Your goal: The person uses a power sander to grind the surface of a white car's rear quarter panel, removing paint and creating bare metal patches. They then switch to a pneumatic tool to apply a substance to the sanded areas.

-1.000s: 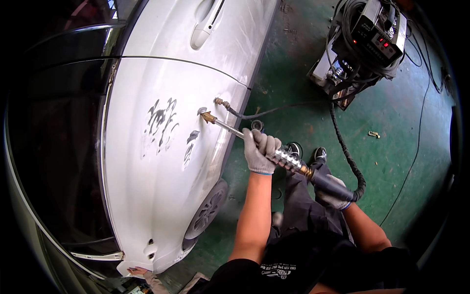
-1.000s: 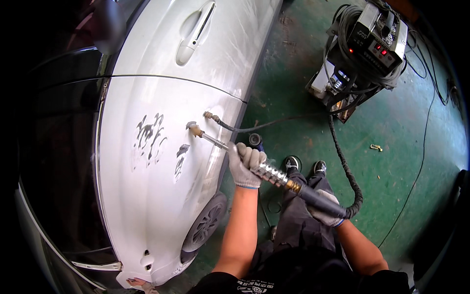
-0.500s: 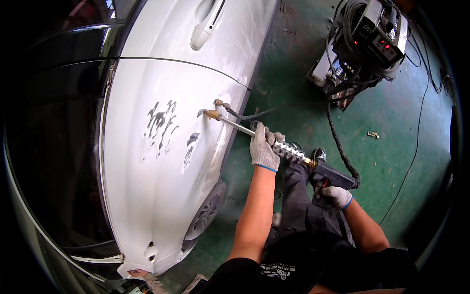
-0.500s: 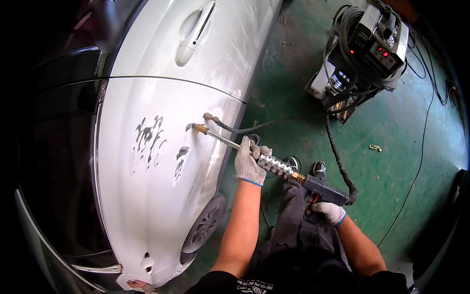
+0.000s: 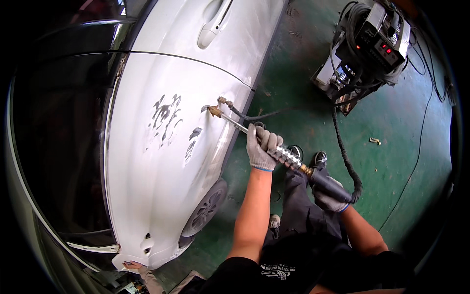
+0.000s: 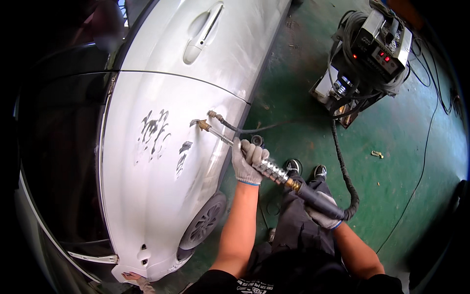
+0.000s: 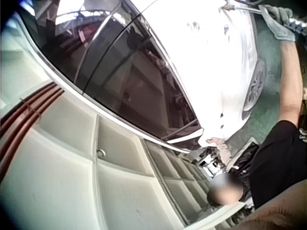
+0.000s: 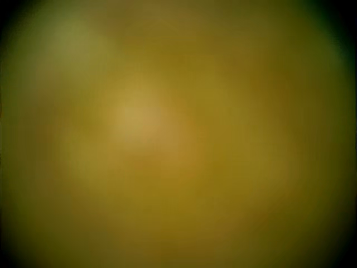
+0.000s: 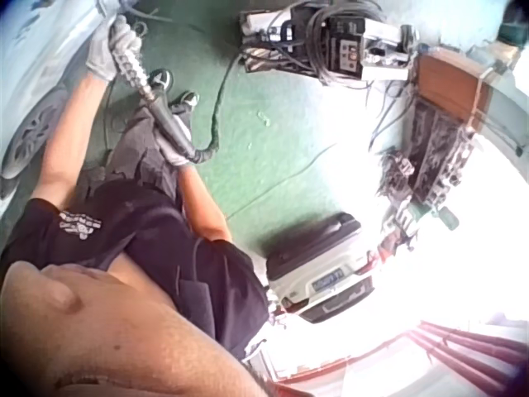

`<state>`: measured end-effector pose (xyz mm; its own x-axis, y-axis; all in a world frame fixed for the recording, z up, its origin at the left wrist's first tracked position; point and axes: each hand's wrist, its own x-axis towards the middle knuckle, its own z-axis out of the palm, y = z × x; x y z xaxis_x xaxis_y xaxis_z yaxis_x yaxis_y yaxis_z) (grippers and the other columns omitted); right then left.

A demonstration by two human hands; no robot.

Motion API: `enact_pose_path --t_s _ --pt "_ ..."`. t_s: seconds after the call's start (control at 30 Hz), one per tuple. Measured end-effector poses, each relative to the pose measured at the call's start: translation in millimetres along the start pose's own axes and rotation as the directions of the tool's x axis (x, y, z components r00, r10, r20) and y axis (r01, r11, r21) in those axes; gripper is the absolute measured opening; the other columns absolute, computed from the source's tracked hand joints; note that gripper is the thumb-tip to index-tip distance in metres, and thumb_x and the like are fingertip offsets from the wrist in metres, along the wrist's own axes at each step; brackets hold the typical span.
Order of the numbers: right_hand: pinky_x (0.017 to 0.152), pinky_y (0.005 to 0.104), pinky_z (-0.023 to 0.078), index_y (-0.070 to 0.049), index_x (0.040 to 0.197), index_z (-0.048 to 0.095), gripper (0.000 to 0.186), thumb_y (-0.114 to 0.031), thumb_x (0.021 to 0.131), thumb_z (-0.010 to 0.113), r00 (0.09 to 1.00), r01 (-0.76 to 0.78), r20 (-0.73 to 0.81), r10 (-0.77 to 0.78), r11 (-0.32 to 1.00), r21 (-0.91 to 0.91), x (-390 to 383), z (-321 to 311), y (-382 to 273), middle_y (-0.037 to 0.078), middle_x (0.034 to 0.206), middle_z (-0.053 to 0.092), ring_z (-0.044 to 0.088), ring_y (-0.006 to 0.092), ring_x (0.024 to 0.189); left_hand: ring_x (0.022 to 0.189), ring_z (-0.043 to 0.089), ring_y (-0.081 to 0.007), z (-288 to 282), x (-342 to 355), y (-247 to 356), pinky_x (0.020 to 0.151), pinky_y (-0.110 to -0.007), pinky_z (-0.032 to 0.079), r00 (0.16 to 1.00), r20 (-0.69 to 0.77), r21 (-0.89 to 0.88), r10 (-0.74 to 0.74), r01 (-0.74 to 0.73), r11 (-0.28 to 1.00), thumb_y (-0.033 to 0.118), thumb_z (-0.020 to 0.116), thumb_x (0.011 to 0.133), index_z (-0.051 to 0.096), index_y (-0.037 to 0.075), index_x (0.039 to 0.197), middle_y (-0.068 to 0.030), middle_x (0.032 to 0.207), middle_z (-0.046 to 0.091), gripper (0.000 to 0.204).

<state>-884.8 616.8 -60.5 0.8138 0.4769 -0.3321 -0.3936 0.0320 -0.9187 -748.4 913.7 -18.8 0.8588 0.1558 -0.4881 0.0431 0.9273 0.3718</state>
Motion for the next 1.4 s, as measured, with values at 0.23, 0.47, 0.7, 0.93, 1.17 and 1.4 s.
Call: enact_pose_path --t_s 0.23,0.47,0.7,0.93,1.17,1.4 --pt "0.084 0.0405 0.059 0.0 0.091 0.068 0.023 -0.019 0.079 0.071 0.891 -0.431 0.151 0.428 0.694 0.577 4.3 -13.1 -14.3 0.014 0.094 0.072 0.071 0.0286 0.085 0.057 0.06 -0.0191 0.2 2.2 -21.1 0.046 -0.033 0.043 0.907 -0.367 0.366 0.205 -0.062 0.928 0.028 0.069 0.104 0.048 0.015 0.089 0.0017 0.061 0.044 0.03" --pt "0.084 0.0437 0.06 -0.002 0.112 0.062 0.031 -0.005 0.082 0.07 0.89 -0.45 0.18 0.418 0.75 0.484 -12.9 0.6 -16.2 0.014 0.095 0.07 0.07 0.0276 0.087 0.057 0.062 -0.0215 -21.3 -35.1 -4.0 0.051 -0.036 0.05 0.87 -0.468 0.252 0.153 -0.035 0.967 0.027 0.069 0.104 0.051 0.014 0.087 0.001 0.062 0.045 0.028" --pt "0.086 0.0419 0.059 -0.002 0.113 0.061 0.031 -0.003 0.083 0.071 0.903 -0.425 0.18 0.391 0.747 0.511 -16.3 28.2 -0.3 0.014 0.097 0.07 0.069 0.0256 0.089 0.055 0.059 -0.021 -34.4 -37.7 9.8 0.053 -0.036 0.051 0.867 -0.463 0.292 0.184 -0.046 0.955 0.028 0.069 0.103 0.049 0.014 0.088 0.0009 0.062 0.043 0.029" --pt "0.085 0.0444 0.061 -0.002 0.113 0.062 0.032 -0.004 0.082 0.071 0.881 -0.441 0.118 0.459 0.704 0.556 -40.3 56.8 4.2 0.014 0.095 0.07 0.071 0.0276 0.088 0.055 0.058 -0.0205 -25.0 -45.9 39.6 0.053 -0.036 0.049 0.89 -0.397 0.285 0.225 -0.114 0.952 0.03 0.063 0.105 0.049 0.015 0.091 0.0011 0.062 0.044 0.025" --pt "0.083 0.0406 0.06 -0.003 0.113 0.064 0.032 -0.007 0.083 0.074 0.901 -0.433 0.039 0.432 0.892 0.132 -52.8 75.5 10.5 0.01 0.096 0.072 0.072 0.025 0.089 0.045 0.039 -0.0148 -46.1 -70.2 30.1 0.06 -0.033 0.042 0.976 -0.216 0.095 -0.021 0.043 0.995 0.029 0.057 0.107 0.041 0.018 0.069 0.0045 0.054 0.029 0.043" --pt "0.082 0.0371 0.06 -0.001 0.104 0.069 0.03 -0.01 0.077 0.075 0.94 -0.308 -0.064 0.336 0.913 0.268 -61.5 97.7 0.1 0.009 0.094 0.073 0.072 0.022 0.085 0.049 0.045 -0.0146 -56.7 -72.3 45.0 0.066 -0.036 0.047 0.976 -0.176 0.175 -0.127 0.158 0.972 0.034 0.057 0.111 0.044 0.018 0.075 0.0039 0.056 0.03 0.042"
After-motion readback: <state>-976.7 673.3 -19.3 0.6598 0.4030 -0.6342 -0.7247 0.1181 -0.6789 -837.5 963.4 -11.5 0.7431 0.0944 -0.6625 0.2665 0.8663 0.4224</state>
